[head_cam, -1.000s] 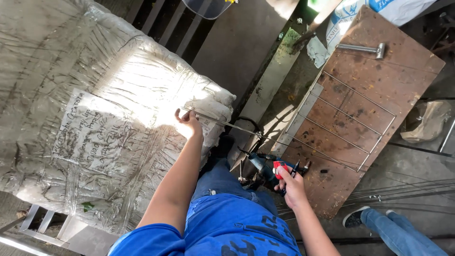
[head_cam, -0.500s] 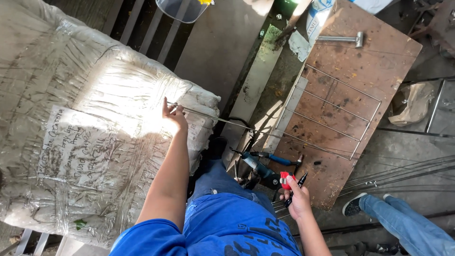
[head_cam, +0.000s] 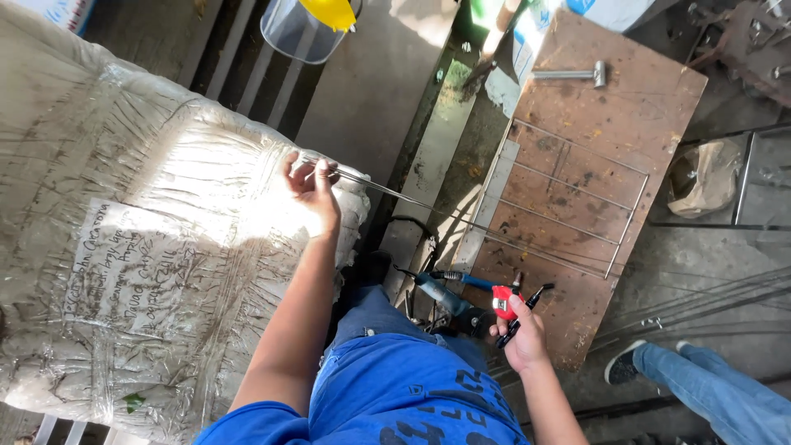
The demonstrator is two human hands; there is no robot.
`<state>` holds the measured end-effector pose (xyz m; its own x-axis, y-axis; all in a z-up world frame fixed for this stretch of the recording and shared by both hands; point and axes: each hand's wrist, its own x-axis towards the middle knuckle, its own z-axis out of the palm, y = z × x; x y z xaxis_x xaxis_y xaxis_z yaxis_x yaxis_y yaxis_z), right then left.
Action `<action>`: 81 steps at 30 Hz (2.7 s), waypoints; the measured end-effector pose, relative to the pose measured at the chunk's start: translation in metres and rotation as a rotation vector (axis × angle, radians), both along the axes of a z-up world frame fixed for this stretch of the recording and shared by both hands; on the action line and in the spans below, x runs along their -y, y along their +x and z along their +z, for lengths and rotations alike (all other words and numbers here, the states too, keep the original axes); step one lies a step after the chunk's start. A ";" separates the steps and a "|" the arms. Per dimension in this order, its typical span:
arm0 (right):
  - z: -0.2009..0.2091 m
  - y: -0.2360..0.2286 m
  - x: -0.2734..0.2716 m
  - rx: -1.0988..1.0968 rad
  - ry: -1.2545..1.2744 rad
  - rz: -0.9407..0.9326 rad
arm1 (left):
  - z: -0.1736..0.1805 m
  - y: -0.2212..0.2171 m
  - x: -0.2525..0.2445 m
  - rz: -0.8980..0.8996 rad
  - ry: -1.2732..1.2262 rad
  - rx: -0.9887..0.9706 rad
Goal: The person measures a long metal rod using a tape measure and marks it with a pen. They then use an angle grinder to cut the rod at the marked spot, creating sparks. The person handles the metal rod and the tools throughout the process.
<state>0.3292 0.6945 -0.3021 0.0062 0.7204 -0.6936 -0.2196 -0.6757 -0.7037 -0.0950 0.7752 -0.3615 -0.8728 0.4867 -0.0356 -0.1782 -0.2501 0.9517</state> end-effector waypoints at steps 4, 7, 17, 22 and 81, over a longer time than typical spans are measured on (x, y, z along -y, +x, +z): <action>0.010 0.014 -0.017 -0.097 0.100 0.026 | 0.065 0.037 0.000 -0.016 0.190 0.007; 0.023 0.030 -0.027 -0.192 0.166 0.117 | 0.123 0.068 0.016 -0.008 0.195 -0.169; 0.037 0.078 -0.042 -0.285 0.271 0.231 | 0.167 0.134 0.058 0.060 0.225 -0.540; 0.030 0.092 -0.043 -0.283 0.279 0.239 | 0.166 0.149 0.064 0.125 0.147 -0.711; 0.037 -0.010 -0.069 -0.256 0.637 0.558 | 0.186 0.209 0.103 -0.088 0.235 -0.450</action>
<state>0.3191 0.7632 -0.2646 -0.5623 0.8219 -0.0911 -0.1773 -0.2274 -0.9575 0.1141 0.6722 -0.1757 -0.7317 0.5090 0.4534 0.2059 -0.4691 0.8588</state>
